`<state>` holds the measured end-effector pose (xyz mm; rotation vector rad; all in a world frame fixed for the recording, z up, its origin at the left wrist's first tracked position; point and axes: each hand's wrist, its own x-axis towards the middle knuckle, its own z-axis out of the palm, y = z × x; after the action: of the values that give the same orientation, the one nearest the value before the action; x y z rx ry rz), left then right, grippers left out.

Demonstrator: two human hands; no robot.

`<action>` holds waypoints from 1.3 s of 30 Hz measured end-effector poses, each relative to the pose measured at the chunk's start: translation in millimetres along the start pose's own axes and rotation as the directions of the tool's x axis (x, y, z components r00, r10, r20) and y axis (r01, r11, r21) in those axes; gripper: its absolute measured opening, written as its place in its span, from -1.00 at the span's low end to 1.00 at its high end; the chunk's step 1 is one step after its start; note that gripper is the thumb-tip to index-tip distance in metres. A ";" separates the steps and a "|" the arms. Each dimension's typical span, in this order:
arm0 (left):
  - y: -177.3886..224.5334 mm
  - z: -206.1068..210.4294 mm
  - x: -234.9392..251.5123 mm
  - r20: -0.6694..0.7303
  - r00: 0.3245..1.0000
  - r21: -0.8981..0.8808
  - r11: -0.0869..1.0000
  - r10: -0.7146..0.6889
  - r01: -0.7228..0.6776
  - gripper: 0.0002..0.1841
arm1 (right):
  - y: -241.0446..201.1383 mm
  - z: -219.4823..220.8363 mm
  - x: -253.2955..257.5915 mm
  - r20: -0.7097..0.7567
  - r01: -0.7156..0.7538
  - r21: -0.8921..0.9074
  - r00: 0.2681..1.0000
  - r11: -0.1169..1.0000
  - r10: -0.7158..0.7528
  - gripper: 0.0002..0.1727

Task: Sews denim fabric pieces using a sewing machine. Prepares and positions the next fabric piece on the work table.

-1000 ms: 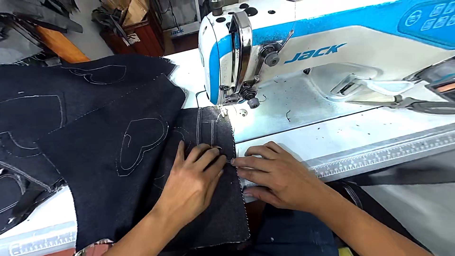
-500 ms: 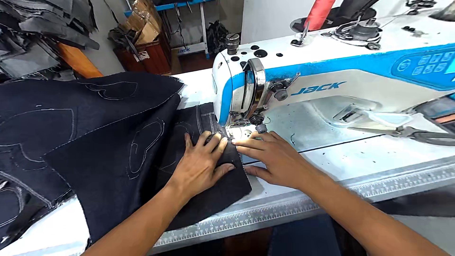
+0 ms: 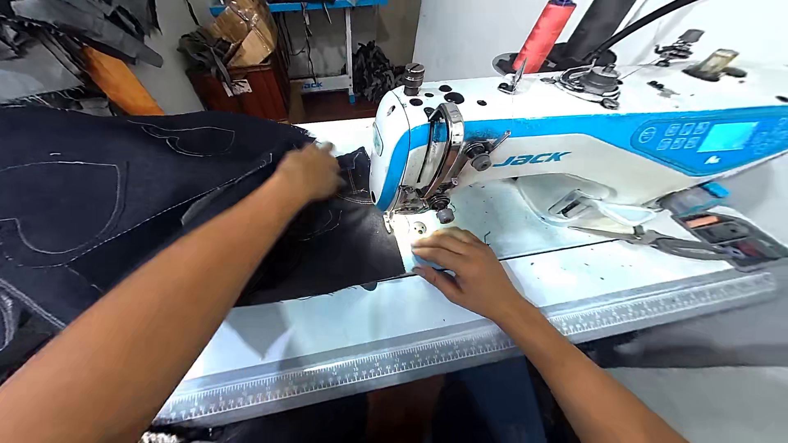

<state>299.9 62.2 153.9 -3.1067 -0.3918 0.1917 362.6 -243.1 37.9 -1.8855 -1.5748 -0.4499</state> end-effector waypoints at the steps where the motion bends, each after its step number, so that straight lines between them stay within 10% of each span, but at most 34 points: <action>1: -13.9 -8.7 8.7 0.008 0.993 0.050 0.992 -0.118 0.117 -0.56 | -11.8 -3.0 -4.7 -0.047 -0.030 0.202 0.998 0.979 0.040 -0.70; 4: -51.0 22.1 15.2 -0.128 0.977 0.129 0.973 -0.173 0.189 -0.42 | -78.5 -23.1 -34.5 0.225 -0.246 0.843 0.969 0.478 0.102 -0.48; 8: -31.0 90.8 -32.9 -0.485 0.870 -0.083 0.995 -0.087 0.054 -0.58 | -114.3 0.8 -95.9 0.647 -0.659 0.749 0.750 -0.070 -0.137 0.05; 11: 14.0 104.9 -130.0 -0.529 0.839 -0.064 0.992 -0.130 0.113 -0.69 | -149.7 25.0 -116.0 0.675 -0.588 0.697 0.731 -0.409 0.099 -0.21; 14: 45.9 137.0 -246.5 -0.621 0.736 0.020 0.933 -0.270 0.359 -0.54 | -201.2 27.6 -104.3 0.715 -0.723 0.684 0.637 -0.097 0.287 -0.74; 17: 42.1 200.3 -337.8 -0.691 0.608 0.011 0.834 -0.392 0.551 -0.34 | -219.6 43.5 -100.6 0.834 -0.807 0.507 0.548 0.302 0.065 -0.60; 20: 5.3 271.6 -392.9 -0.433 0.611 -0.167 0.725 -0.663 0.668 -0.12 | -222.7 69.0 -83.8 0.927 -0.896 0.373 0.349 0.241 -0.137 -0.60; 24: -38.8 341.6 -412.4 0.386 0.603 -0.591 0.315 -0.698 0.742 -0.41 | -231.4 106.8 -75.8 0.985 -0.986 0.125 0.110 0.107 -0.134 -0.55; 28: -52.7 360.2 -415.7 0.298 0.694 -0.760 0.276 -0.655 0.588 -0.58 | -219.8 107.5 -83.3 0.990 -0.988 0.125 0.118 0.085 -0.080 -0.52; 33: -99.8 303.3 -377.2 -0.002 0.532 -0.782 0.333 -0.847 0.528 -0.55 | -193.8 95.3 -80.9 0.943 -0.941 0.297 0.316 0.161 0.105 -0.46; 36: -73.3 247.3 -321.8 0.262 0.397 -0.673 0.128 -0.880 0.729 -0.56 | -168.8 117.3 -84.8 0.915 -0.952 0.265 0.299 0.156 0.270 -0.42; 39: -6.9 148.7 -282.1 0.446 0.338 -0.709 -0.096 -0.829 0.699 -0.59 | -152.8 149.0 -112.8 0.899 -0.965 0.216 0.136 -0.152 0.417 -0.43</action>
<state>8.9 -2.6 40.4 -2.6364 -2.9984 -0.3872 169.7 -216.7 -104.9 -1.6545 -0.2434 1.4261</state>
